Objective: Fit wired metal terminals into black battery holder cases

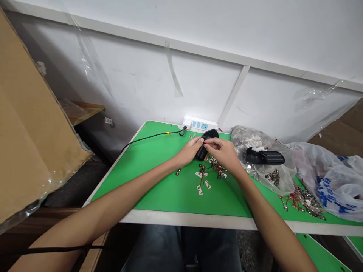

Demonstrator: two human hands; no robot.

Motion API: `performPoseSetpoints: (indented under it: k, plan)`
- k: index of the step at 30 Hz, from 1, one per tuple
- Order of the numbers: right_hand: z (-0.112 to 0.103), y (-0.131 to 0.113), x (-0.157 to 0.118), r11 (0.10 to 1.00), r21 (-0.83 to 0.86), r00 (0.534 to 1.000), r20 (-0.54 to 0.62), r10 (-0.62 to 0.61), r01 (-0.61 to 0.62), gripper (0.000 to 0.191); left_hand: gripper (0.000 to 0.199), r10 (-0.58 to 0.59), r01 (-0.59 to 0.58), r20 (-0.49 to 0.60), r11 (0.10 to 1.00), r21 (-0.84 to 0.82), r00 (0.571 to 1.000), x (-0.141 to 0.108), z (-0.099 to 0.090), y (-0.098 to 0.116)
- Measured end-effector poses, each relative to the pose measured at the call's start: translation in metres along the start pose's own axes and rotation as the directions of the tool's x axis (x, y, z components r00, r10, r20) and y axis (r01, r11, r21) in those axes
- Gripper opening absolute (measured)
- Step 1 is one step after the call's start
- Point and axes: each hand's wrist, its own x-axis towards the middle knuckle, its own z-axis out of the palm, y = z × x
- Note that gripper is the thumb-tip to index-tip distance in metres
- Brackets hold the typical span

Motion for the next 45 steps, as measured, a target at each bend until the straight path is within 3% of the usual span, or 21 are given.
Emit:
performPoseSetpoints:
  k: [3, 6, 12, 15, 17, 19, 21, 23, 24, 30, 36, 41, 45]
  plan:
    - [-0.003, 0.003, 0.002, 1.000, 0.027, 0.996, 0.092, -0.011, 0.008, 0.025, 0.040, -0.008, 0.008, 0.018, 1.000, -0.001, 1.000, -0.001, -0.001, 0.001]
    - [-0.004, 0.006, 0.003, 0.995, -0.048, 0.993, 0.074, -0.087, 0.091, 0.022, 0.040, -0.012, 0.011, 0.016, 1.000, 0.029, 1.000, -0.001, -0.002, 0.002]
    - [-0.002, 0.006, 0.002, 0.961, -0.163, 0.969, 0.137, -0.204, 0.225, 0.031, 0.032, 0.001, -0.004, -0.103, 1.000, -0.030, 0.995, 0.002, -0.001, 0.003]
    - [-0.014, 0.001, 0.002, 0.951, -0.158, 0.955, 0.181, -0.236, 0.265, 0.026, 0.030, -0.048, 0.036, -0.163, 0.996, -0.081, 0.985, 0.002, -0.001, 0.005]
    - [-0.027, -0.004, 0.001, 0.961, -0.142, 0.941, 0.280, -0.191, 0.238, 0.017, 0.029, -0.064, 0.041, -0.188, 0.991, -0.124, 0.980, 0.002, -0.002, 0.008]
    - [-0.040, -0.008, 0.000, 0.984, -0.131, 0.874, 0.484, -0.041, 0.119, 0.013, 0.031, -0.073, 0.041, -0.190, 0.985, -0.169, 0.979, 0.003, -0.004, 0.010]
    - [-0.050, -0.008, -0.003, 0.986, -0.168, 0.732, 0.670, 0.123, -0.012, 0.014, 0.032, -0.086, 0.048, -0.181, 0.978, -0.205, 0.980, 0.004, -0.006, 0.012]
    - [-0.055, -0.006, -0.006, 0.975, -0.215, 0.624, 0.754, 0.204, -0.058, 0.019, 0.031, -0.093, 0.055, -0.174, 0.976, -0.211, 0.980, 0.006, -0.008, 0.011]
    - [-0.055, -0.005, -0.008, 0.971, -0.232, 0.604, 0.766, 0.217, -0.055, 0.019, 0.031, -0.091, 0.055, -0.170, 0.977, -0.204, 0.981, 0.007, -0.008, 0.010]
    - [-0.036, -0.003, -0.016, 0.940, -0.339, 0.638, 0.731, 0.241, 0.033, 0.008, 0.035, -0.069, 0.045, -0.143, 0.984, -0.170, 0.987, 0.011, -0.009, 0.005]
    - [-0.025, -0.016, -0.024, 0.882, -0.456, 0.675, 0.689, 0.266, 0.118, 0.017, 0.031, -0.093, 0.062, -0.166, 0.981, -0.186, 0.982, 0.010, -0.008, 0.009]
    - [-0.022, -0.022, -0.028, 0.880, -0.457, 0.707, 0.664, 0.242, 0.127, 0.020, 0.029, -0.090, 0.053, -0.179, 0.977, -0.205, 0.980, 0.009, -0.006, 0.010]
    - [-0.019, -0.025, -0.029, 0.869, -0.474, 0.692, 0.676, 0.255, 0.142, 0.027, 0.029, -0.094, 0.054, -0.176, 0.974, -0.218, 0.980, 0.007, -0.007, 0.010]
